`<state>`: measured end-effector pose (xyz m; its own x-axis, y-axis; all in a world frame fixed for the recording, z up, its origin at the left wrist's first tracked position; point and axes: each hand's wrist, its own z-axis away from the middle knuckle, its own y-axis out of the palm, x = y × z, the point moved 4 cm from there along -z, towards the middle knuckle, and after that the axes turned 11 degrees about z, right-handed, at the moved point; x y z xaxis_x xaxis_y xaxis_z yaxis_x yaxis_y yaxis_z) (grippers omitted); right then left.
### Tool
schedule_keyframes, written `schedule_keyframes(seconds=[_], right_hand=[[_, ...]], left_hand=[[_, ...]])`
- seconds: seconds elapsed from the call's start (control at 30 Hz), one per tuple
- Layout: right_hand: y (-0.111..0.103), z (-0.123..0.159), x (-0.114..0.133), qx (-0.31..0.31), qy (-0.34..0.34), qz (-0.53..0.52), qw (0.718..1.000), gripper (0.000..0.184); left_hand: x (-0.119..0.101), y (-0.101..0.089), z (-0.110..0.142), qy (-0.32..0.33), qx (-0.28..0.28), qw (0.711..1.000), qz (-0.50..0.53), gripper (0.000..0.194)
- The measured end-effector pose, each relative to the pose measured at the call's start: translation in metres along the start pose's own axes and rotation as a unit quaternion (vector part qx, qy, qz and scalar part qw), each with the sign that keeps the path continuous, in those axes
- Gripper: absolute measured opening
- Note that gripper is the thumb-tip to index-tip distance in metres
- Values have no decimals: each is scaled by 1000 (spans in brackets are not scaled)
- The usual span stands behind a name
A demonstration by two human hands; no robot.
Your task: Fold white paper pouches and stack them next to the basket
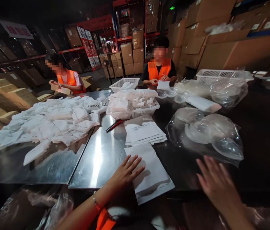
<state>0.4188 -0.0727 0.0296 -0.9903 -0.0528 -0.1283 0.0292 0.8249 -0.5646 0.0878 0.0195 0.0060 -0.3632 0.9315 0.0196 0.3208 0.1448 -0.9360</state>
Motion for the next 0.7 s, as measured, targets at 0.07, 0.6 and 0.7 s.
schedule_keyframes(seconds=[0.07,0.6,0.7], right_hand=[[31,-17,32,12,-220,-6,975,32],[90,-52,104,67,-533,-229,812,35],[93,-47,107,126,-530,-242,803,40]], left_hand=[[2,1,-9,34,20,999,12,51],[11,7,6,50,48,995,75,47],[13,8,6,49,51,993,97,44]])
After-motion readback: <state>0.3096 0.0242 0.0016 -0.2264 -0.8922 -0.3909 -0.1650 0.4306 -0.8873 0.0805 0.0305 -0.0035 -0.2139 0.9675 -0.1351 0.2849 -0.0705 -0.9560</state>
